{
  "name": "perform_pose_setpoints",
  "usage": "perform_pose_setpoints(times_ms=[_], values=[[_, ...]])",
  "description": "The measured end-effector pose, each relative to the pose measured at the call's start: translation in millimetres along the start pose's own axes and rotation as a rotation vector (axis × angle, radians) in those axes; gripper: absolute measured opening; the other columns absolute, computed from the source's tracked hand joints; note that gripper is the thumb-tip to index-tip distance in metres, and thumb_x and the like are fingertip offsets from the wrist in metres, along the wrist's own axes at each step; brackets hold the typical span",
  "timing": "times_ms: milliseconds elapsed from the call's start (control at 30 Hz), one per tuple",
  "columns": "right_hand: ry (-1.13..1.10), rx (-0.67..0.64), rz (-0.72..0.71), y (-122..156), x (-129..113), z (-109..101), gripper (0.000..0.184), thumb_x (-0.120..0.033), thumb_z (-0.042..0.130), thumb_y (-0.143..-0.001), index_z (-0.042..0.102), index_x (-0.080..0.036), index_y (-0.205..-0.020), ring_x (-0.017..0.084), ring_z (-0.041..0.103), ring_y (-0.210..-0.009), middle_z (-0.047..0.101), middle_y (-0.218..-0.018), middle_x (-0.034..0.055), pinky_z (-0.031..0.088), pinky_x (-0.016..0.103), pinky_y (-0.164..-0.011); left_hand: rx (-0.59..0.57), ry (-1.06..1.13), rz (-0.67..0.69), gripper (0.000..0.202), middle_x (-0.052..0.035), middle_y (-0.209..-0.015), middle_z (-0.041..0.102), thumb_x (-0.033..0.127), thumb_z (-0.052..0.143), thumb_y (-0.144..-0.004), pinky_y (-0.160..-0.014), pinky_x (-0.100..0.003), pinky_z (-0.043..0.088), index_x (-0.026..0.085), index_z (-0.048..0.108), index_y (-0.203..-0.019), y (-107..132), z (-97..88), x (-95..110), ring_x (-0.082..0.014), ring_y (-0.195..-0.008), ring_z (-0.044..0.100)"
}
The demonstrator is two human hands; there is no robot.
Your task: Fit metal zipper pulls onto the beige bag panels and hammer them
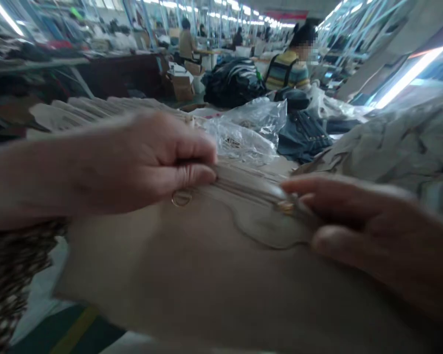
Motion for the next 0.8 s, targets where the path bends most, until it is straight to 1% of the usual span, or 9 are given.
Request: perform_pose_setpoints(times_ms=[100,167,233,300,500,567,700,767,800], values=[[0.070,-0.215,0.090,-10,39,42,0.029,-0.042,0.063,-0.082,0.070,-0.021,-0.101,0.020,0.066,-0.076,0.072,-0.085,0.0029,0.051,0.027,-0.063,-0.206,0.034,0.000,0.035,0.0051,-0.061,0.057,0.031,0.046,-0.097,-0.054,-0.015,0.035,0.014,0.063,-0.072,-6,50.7,-16,-0.0054,-0.054,0.051],[0.158,-0.250,0.177,-13,79,63,0.028,-0.042,0.053,-0.086,0.061,-0.019,-0.072,0.017,0.062,-0.064,0.065,-0.067,0.0022,0.043,0.025,-0.054,-0.296,-0.013,-0.014,0.027,0.0023,-0.068,0.064,0.026,0.049,-0.096,-0.060,-0.020,0.040,0.016,0.063,-0.075,-9,94.1,-27,-0.0092,-0.061,0.057],[0.329,-0.210,0.229,-13,111,75,0.033,-0.041,0.047,-0.091,0.054,-0.020,-0.066,0.017,0.061,-0.063,0.064,-0.066,0.0029,0.038,0.025,-0.054,-0.352,-0.082,-0.045,0.023,-0.0024,-0.076,0.069,0.025,0.050,-0.096,-0.065,-0.025,0.043,0.016,0.064,-0.080,-11,129.2,-32,-0.0145,-0.070,0.063],[0.524,-0.173,0.251,-13,130,80,0.032,-0.039,0.046,-0.094,0.057,-0.019,-0.071,0.019,0.065,-0.070,0.069,-0.075,0.0052,0.038,0.027,-0.059,-0.385,-0.164,-0.082,0.022,-0.0072,-0.084,0.071,0.026,0.049,-0.097,-0.067,-0.029,0.046,0.015,0.066,-0.087,-16,149.4,-32,-0.0202,-0.078,0.067],[0.796,-0.198,0.317,-21,137,84,0.033,-0.039,0.048,-0.098,0.067,-0.022,-0.077,0.020,0.069,-0.074,0.074,-0.079,0.0073,0.033,0.027,-0.057,-0.464,-0.252,-0.160,0.023,-0.0129,-0.088,0.072,0.021,0.047,-0.095,-0.069,-0.036,0.050,0.013,0.068,-0.093,-31,155.8,-21,-0.0270,-0.082,0.069],[0.807,-0.194,0.307,-25,140,86,0.034,-0.039,0.048,-0.098,0.069,-0.022,-0.077,0.019,0.070,-0.074,0.075,-0.079,0.0071,0.034,0.027,-0.057,-0.414,-0.337,-0.154,0.022,-0.0144,-0.091,0.071,0.014,0.046,-0.093,-0.073,-0.040,0.052,0.011,0.068,-0.095,-34,152.1,-11,-0.0289,-0.086,0.068],[0.784,-0.163,0.280,-24,141,91,0.034,-0.040,0.051,-0.096,0.073,-0.021,-0.079,0.019,0.071,-0.077,0.076,-0.083,0.0082,0.037,0.026,-0.059,-0.240,-0.356,0.090,0.024,-0.0137,-0.101,0.068,0.009,0.048,-0.089,-0.086,-0.047,0.052,0.013,0.067,-0.103,-28,156.7,29,-0.0295,-0.098,0.063],[0.745,-0.166,0.277,-21,135,91,0.033,-0.041,0.053,-0.094,0.074,-0.020,-0.080,0.020,0.071,-0.077,0.076,-0.083,0.0086,0.039,0.026,-0.060,-0.280,-0.172,0.227,0.031,-0.0107,-0.114,0.067,0.016,0.051,-0.091,-0.095,-0.045,0.051,0.020,0.065,-0.118,-18,175.3,45,-0.0268,-0.107,0.062],[0.712,-0.169,0.264,-19,132,88,0.031,-0.041,0.055,-0.093,0.073,-0.020,-0.079,0.020,0.070,-0.076,0.076,-0.083,0.0082,0.040,0.026,-0.061,-0.309,-0.097,0.224,0.040,-0.0099,-0.126,0.064,0.022,0.057,-0.090,-0.099,-0.046,0.049,0.025,0.061,-0.129,-13,187.8,48,-0.0283,-0.116,0.059]])
Point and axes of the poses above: each hand's wrist, its own y-axis away from the middle knuckle, its own z-axis out of the palm, x = y × z, the point moved 3 cm from there along -y, towards the middle knuckle
